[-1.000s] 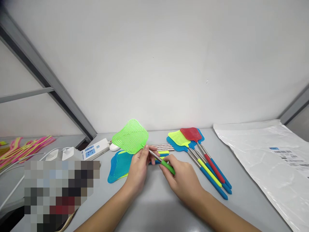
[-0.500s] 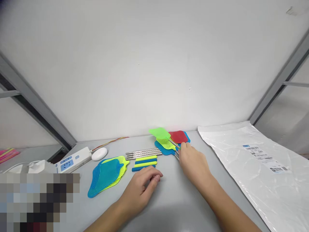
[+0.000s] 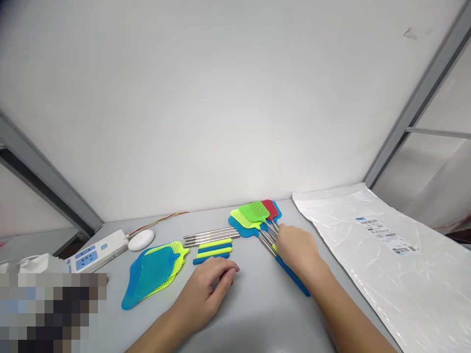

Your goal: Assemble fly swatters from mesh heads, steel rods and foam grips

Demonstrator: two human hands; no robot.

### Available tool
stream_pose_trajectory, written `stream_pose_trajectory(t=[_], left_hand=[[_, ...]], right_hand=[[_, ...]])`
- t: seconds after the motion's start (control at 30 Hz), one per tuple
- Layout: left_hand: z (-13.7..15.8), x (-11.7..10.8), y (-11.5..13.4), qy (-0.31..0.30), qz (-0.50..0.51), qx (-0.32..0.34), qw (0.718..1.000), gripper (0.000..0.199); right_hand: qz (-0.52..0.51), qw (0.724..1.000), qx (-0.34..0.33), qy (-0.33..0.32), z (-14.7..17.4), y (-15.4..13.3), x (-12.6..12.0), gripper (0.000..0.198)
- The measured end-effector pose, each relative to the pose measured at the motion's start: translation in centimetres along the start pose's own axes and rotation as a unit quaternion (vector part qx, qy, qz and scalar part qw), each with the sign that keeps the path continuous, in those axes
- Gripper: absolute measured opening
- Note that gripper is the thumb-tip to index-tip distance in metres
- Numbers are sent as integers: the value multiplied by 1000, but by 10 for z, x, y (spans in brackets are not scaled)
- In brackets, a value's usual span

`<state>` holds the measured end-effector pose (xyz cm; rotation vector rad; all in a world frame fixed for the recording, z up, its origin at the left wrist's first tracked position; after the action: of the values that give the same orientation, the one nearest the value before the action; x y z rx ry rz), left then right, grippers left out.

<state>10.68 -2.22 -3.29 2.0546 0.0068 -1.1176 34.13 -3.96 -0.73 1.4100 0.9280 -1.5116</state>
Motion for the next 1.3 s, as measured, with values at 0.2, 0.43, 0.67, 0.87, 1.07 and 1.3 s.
stream_pose_trajectory(t=[0.2, 0.43, 0.67, 0.87, 1.07, 1.3], left_hand=[[0, 0, 0, -2, -4, 8, 1000, 21], [-1, 0, 0, -2, -4, 12, 1000, 20], [0, 0, 3, -4, -12, 26, 1000, 20], [-1, -1, 1, 7, -32, 35, 999, 23], [-5, -22, -6, 12, -127, 51, 991, 28], [-3, -86, -31, 40, -236, -87, 967, 27]], right_hand=[[-23, 999, 8, 21, -5, 4, -3, 32], [-78, 997, -4, 2, -11, 3, 10, 71], [-66, 998, -14, 4, -16, -6, 21, 74], [-64, 998, 2, 8, -23, -3, 27, 58], [-52, 999, 1, 16, -28, 4, 38, 62], [26, 987, -65, 146, -22, -9, 44, 65]])
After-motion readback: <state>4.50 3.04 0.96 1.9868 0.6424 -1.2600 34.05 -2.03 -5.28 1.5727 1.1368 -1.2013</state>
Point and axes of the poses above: each hand's wrist, its own z-axis away from the middle knuckle, its own x-axis out of the palm, y = z × x, the point moved 1 cm from there along -z, towards the middle knuckle, and after that the axes turned 1 degree about x, right-handed, at the moved point
